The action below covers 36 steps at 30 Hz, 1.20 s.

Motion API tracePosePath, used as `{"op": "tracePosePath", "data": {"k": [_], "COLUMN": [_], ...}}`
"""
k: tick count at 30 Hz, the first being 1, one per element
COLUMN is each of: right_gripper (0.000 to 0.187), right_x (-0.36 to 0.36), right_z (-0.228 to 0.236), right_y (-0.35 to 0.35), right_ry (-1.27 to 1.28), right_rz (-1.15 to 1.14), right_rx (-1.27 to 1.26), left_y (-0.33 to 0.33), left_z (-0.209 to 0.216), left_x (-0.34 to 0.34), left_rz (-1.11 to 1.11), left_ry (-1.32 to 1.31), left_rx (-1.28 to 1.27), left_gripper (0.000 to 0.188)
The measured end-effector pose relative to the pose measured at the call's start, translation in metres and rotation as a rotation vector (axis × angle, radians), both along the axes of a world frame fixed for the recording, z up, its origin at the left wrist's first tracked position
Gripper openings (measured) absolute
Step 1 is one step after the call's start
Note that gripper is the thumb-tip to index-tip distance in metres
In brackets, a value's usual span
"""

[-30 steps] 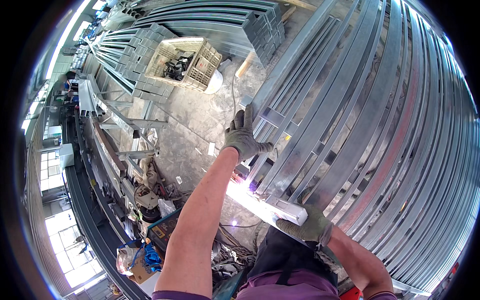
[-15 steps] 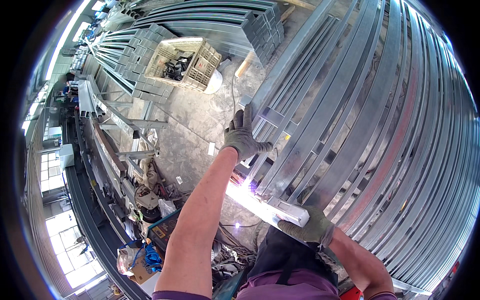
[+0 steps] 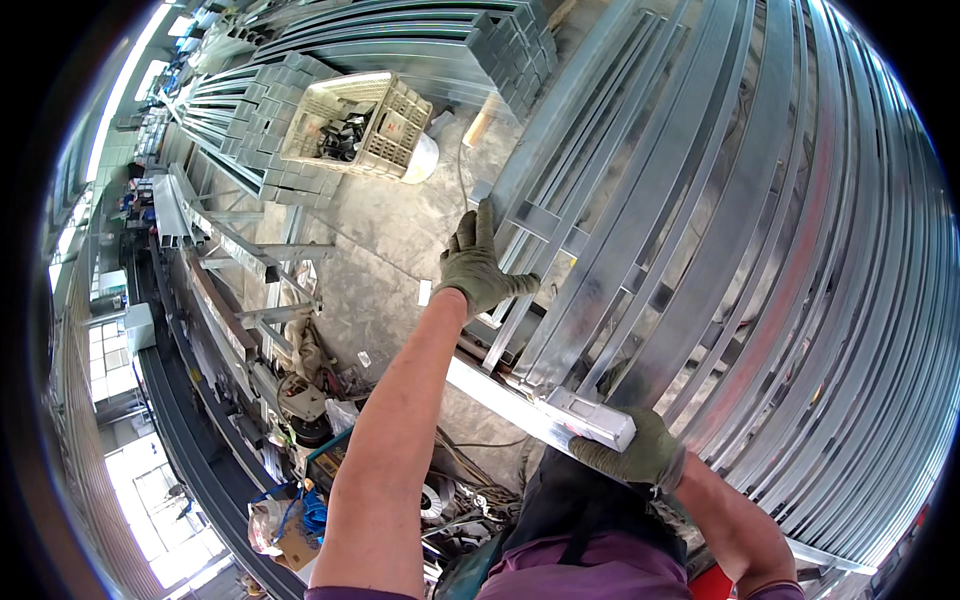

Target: The person welds metal frame components using a handheld welding torch. They position metal bars on a large frame, apply welds at multiple joints, and reposition the frame to access different sections. The person wears gloves and uses a welding torch throughout the task.

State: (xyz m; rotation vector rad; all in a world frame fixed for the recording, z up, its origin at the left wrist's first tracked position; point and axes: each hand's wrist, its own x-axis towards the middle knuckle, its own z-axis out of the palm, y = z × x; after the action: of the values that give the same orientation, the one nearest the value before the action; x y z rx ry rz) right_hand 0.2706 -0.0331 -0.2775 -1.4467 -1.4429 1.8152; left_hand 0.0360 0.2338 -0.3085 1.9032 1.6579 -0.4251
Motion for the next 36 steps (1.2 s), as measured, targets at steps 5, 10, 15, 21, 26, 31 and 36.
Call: {"op": "tracePosePath", "data": {"k": [5,10,15,21,26,31,36], "right_gripper": [0.053,0.054,0.051,0.053,0.055,0.054,0.052], "right_x": [-0.002,-0.007,-0.010,-0.012,-0.016,-0.018,-0.017], "right_z": [-0.004,-0.006,-0.011,-0.018,-0.020,-0.029,-0.027], "right_y": [-0.001,0.000,-0.001,-0.002,-0.001,-0.005,-0.003], "right_ry": [0.016,0.033,0.023,0.027,0.040,0.070,0.054], "right_rz": [0.005,-0.007,-0.004,0.011,-0.010,-0.020,-0.020], "right_rx": [-0.027,-0.040,-0.028,-0.021,-0.041,-0.015,-0.017], "left_y": [-0.001,-0.001,0.000,0.000,0.000,0.000,-0.001], "left_z": [-0.006,-0.010,-0.014,-0.016,-0.018,-0.012,-0.010], "left_x": [-0.001,-0.001,-0.002,-0.004,-0.004,0.001,0.002], "left_rz": [-0.021,-0.024,-0.038,-0.037,-0.031,-0.029,-0.022], "left_ry": [-0.002,0.034,0.026,0.014,0.010,0.038,0.039], "left_rx": [0.024,0.033,0.036,0.033,0.038,0.043,0.036], "left_gripper": [0.155,0.155,0.157,0.159,0.159,0.157,0.157]}}
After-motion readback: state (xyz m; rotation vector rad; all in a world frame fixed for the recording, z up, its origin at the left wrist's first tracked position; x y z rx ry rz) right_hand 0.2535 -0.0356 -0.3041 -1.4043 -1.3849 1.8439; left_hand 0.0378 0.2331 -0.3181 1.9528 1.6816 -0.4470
